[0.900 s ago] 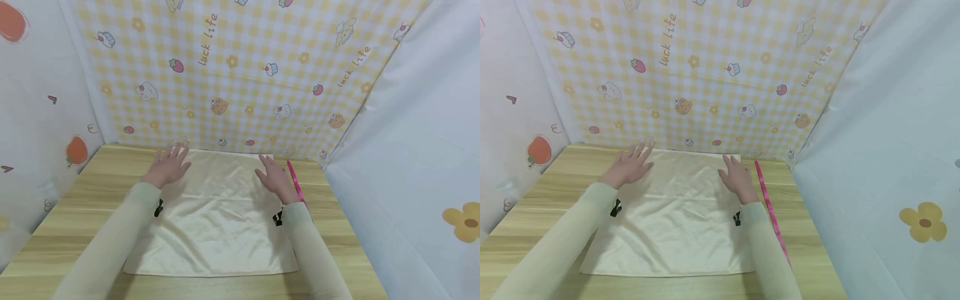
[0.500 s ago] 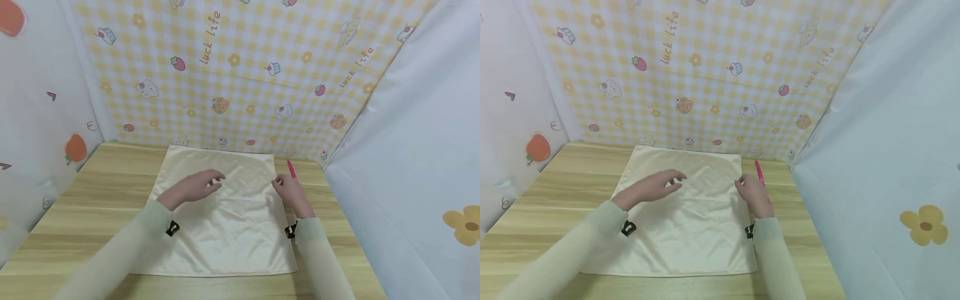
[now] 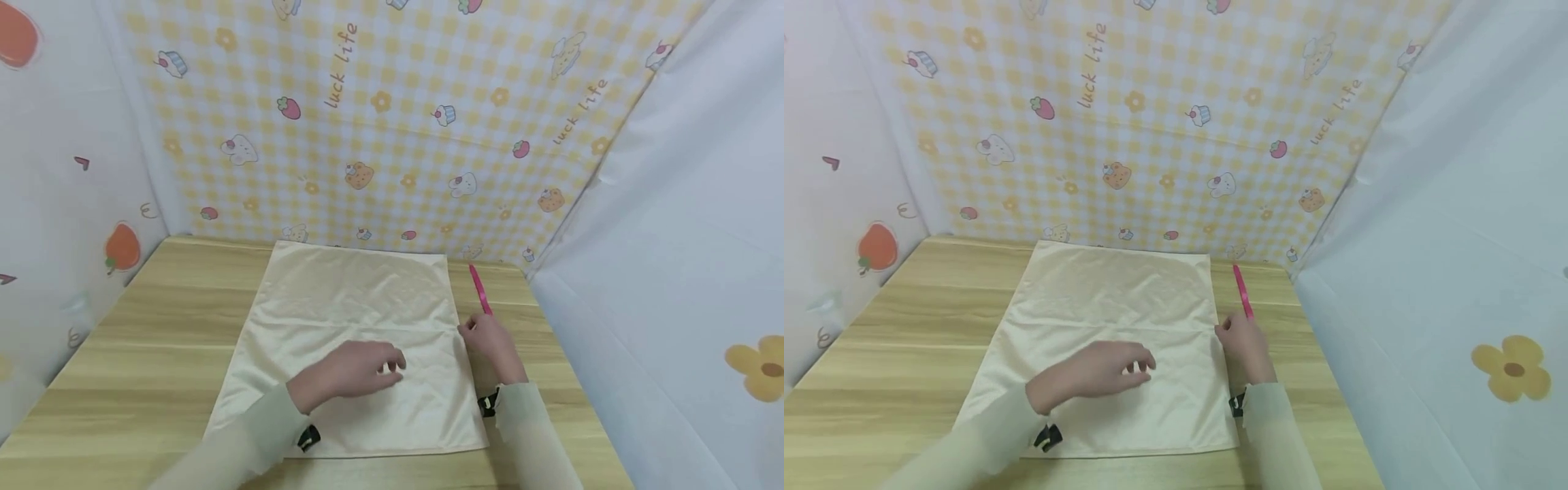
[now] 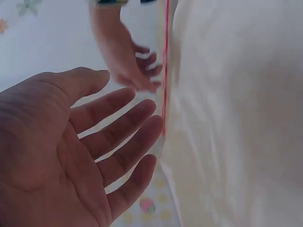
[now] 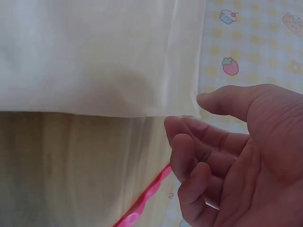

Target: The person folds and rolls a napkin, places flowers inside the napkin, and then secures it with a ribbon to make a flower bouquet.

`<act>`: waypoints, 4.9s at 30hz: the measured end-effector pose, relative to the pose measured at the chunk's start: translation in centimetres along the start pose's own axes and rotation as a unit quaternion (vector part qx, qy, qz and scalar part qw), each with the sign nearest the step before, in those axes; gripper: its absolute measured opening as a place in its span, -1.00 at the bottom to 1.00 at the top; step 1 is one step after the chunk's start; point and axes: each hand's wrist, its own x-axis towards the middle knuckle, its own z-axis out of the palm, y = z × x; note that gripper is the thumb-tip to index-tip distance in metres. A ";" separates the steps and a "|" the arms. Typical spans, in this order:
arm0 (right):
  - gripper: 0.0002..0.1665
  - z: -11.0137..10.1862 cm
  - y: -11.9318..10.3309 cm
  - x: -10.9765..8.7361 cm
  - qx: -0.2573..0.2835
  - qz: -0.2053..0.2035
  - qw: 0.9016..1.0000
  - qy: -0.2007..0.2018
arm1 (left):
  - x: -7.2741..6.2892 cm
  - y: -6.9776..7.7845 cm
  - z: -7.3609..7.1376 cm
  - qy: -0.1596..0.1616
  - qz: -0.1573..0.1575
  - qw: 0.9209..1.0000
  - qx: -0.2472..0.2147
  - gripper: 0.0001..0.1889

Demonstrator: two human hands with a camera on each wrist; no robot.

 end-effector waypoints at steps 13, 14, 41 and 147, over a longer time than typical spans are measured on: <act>-0.67 1.5 1.4 -1.5 0.000 0.046 0.999 -0.020 | -1.1 4.4 7.7 -0.028 -0.014 0.999 0.020 -0.80; -0.65 1.6 1.6 -1.5 0.005 0.051 0.998 -0.021 | -1.1 4.5 7.8 -0.033 -0.013 0.999 0.017 -0.81; -0.46 1.8 2.7 -2.2 0.143 -0.001 0.983 -0.112 | -1.8 3.6 8.6 -0.041 0.021 0.998 0.031 -0.69; -0.71 -0.8 -5.6 0.9 0.220 -0.260 0.938 -0.066 | -4.4 -3.8 -4.1 0.068 -0.047 0.995 -0.049 -0.72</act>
